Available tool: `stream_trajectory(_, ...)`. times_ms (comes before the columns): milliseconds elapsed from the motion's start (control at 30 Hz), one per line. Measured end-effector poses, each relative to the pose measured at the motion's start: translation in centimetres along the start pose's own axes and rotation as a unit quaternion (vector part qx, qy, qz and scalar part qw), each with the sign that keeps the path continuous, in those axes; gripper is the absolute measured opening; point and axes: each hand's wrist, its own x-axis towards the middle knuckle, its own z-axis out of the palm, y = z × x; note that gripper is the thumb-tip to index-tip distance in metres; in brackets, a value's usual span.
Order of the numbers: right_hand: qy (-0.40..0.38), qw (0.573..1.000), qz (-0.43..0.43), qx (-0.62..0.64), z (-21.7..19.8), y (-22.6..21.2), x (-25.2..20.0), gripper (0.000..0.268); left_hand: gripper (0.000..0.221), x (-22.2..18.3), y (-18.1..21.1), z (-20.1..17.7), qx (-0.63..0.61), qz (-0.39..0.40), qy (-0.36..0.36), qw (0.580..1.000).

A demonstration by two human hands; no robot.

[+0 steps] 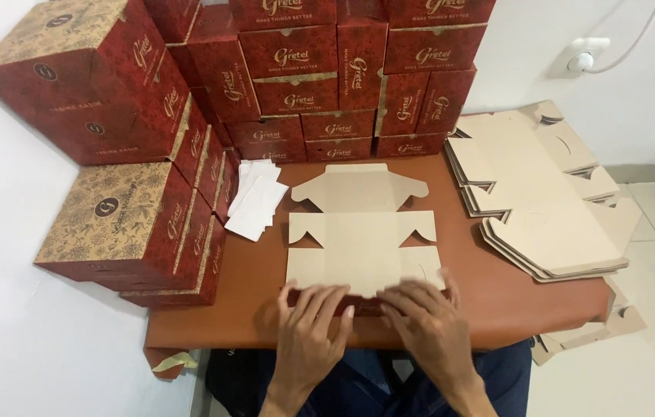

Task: Assembling small cardboard boxes from flat templates by folding and tucking flaps.

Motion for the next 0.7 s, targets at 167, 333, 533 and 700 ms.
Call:
stream_trajectory(167, -0.118, 0.992, 0.028, 0.020, -3.7, -0.9, -1.8, 0.017, 0.029, -1.1, 0.5, -1.0, -0.014, -0.047, -0.052, 0.997)
stream_trajectory(333, -0.338, 0.929, 0.143, -0.052, -2.8, 0.9, -3.6, 0.035, 0.061, -1.1, 0.3, 0.1, 0.022, -0.145, -0.328, 0.933)
stream_trajectory(533, -0.155, 0.956, 0.247, -0.024, -2.6, 2.2, 0.0, 0.040, 0.059, -1.7, -0.1, 1.1, 0.030, -0.126, -0.324, 0.937)
stream_trajectory(700, -0.125, 0.954, 0.271, 0.027, -1.2, 5.1, 2.7, 0.055, 0.059, -1.6, -0.2, 1.4, 0.029, -0.138, -0.329, 0.934)
